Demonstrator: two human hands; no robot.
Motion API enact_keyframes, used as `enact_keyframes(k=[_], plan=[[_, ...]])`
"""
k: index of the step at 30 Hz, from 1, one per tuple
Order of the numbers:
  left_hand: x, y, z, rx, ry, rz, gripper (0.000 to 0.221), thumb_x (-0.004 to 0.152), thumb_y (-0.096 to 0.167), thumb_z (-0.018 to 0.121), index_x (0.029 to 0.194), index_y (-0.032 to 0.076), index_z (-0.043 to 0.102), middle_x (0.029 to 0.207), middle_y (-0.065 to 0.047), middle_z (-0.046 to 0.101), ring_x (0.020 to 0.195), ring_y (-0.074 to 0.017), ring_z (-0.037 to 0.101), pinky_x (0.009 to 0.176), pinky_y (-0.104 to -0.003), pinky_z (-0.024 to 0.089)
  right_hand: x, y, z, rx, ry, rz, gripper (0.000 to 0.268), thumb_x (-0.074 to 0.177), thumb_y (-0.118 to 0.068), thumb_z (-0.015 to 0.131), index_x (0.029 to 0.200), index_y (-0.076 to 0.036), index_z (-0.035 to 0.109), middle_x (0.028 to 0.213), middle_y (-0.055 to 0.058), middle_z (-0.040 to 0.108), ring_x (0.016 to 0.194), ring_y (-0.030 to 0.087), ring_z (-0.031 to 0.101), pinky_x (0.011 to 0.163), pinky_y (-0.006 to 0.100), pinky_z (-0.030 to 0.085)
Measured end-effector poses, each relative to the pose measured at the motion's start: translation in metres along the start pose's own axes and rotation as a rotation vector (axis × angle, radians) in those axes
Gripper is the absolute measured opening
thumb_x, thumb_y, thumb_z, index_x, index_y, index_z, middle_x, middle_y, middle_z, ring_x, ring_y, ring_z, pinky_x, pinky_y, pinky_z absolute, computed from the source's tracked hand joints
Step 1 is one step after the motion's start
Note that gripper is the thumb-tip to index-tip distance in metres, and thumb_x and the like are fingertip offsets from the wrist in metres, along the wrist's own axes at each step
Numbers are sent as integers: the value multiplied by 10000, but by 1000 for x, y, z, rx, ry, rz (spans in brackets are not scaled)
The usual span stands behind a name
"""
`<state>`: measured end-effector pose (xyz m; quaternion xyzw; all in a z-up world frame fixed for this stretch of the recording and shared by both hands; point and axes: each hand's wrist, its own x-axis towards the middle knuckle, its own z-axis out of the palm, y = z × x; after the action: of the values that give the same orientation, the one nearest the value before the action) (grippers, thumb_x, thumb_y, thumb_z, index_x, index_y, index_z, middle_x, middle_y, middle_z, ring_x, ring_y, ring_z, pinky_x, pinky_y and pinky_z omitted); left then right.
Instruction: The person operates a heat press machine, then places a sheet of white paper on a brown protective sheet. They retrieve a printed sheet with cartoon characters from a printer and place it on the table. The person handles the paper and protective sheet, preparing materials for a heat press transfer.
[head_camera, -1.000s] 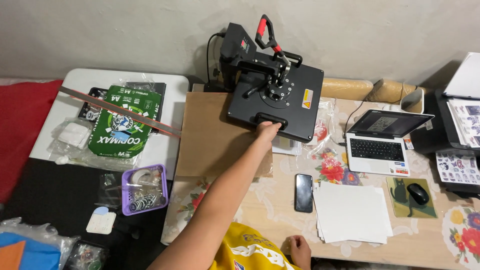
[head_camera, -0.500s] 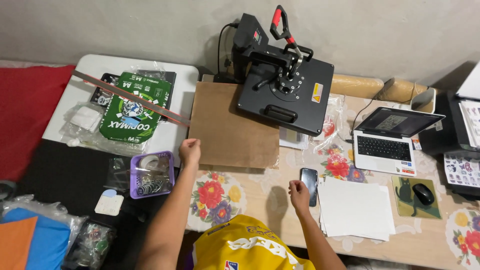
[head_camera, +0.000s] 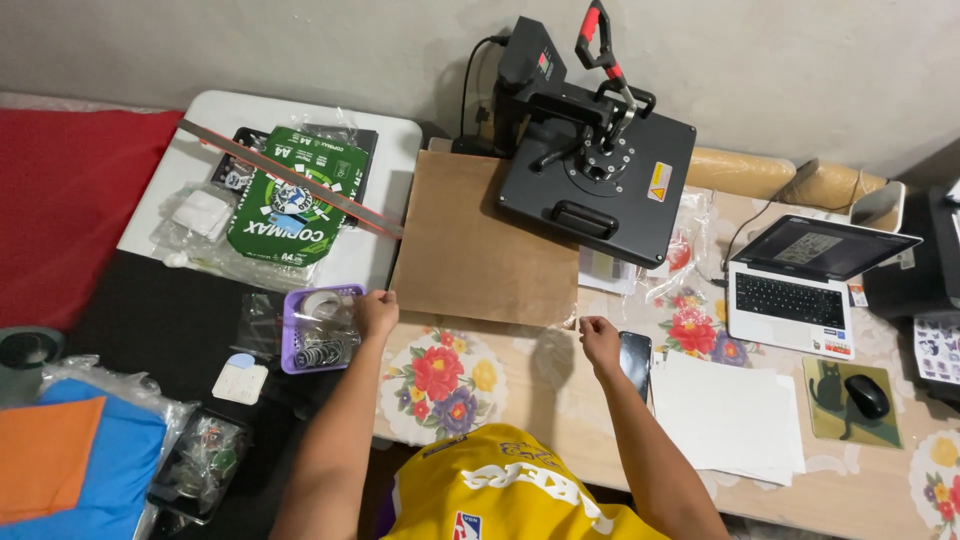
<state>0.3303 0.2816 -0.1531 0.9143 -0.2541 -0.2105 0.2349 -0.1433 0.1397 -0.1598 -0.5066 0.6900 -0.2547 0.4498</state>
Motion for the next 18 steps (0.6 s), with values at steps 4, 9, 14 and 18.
enact_keyframes(k=[4, 9, 14, 18], plan=[[7, -10, 2, 13, -6, -30, 382, 1066, 441, 662, 1209, 172, 893, 1189, -191, 832, 1289, -443, 753, 1088, -533, 608, 8, 8, 5, -27, -21, -1, 304, 1095, -323, 746, 1225, -68, 848, 993, 105, 827, 838, 212, 789, 754, 366, 637], [21, -27, 15, 20, -86, -40, 380, 1025, 410, 630, 1199, 207, 901, 1151, -144, 854, 1249, -412, 787, 1052, -530, 632, -2, 0, 5, -56, -46, 14, 269, 1059, -339, 762, 1151, -106, 861, 947, 76, 827, 796, 191, 771, 730, 358, 622], [21, -32, 12, -45, -152, -50, 407, 1015, 434, 665, 1263, 200, 887, 1247, -130, 853, 1327, -403, 755, 1109, -499, 595, -27, -21, 0, 7, -65, 14, 241, 1027, -276, 759, 1125, -78, 856, 931, 79, 782, 806, 185, 720, 737, 338, 585], [24, -38, 16, -45, -161, -85, 411, 985, 462, 666, 1255, 244, 886, 1228, -89, 862, 1311, -373, 766, 1087, -486, 606, -25, -17, 1, -5, -39, 23, 261, 1032, -287, 769, 1145, -63, 842, 923, 72, 769, 801, 178, 709, 729, 338, 576]])
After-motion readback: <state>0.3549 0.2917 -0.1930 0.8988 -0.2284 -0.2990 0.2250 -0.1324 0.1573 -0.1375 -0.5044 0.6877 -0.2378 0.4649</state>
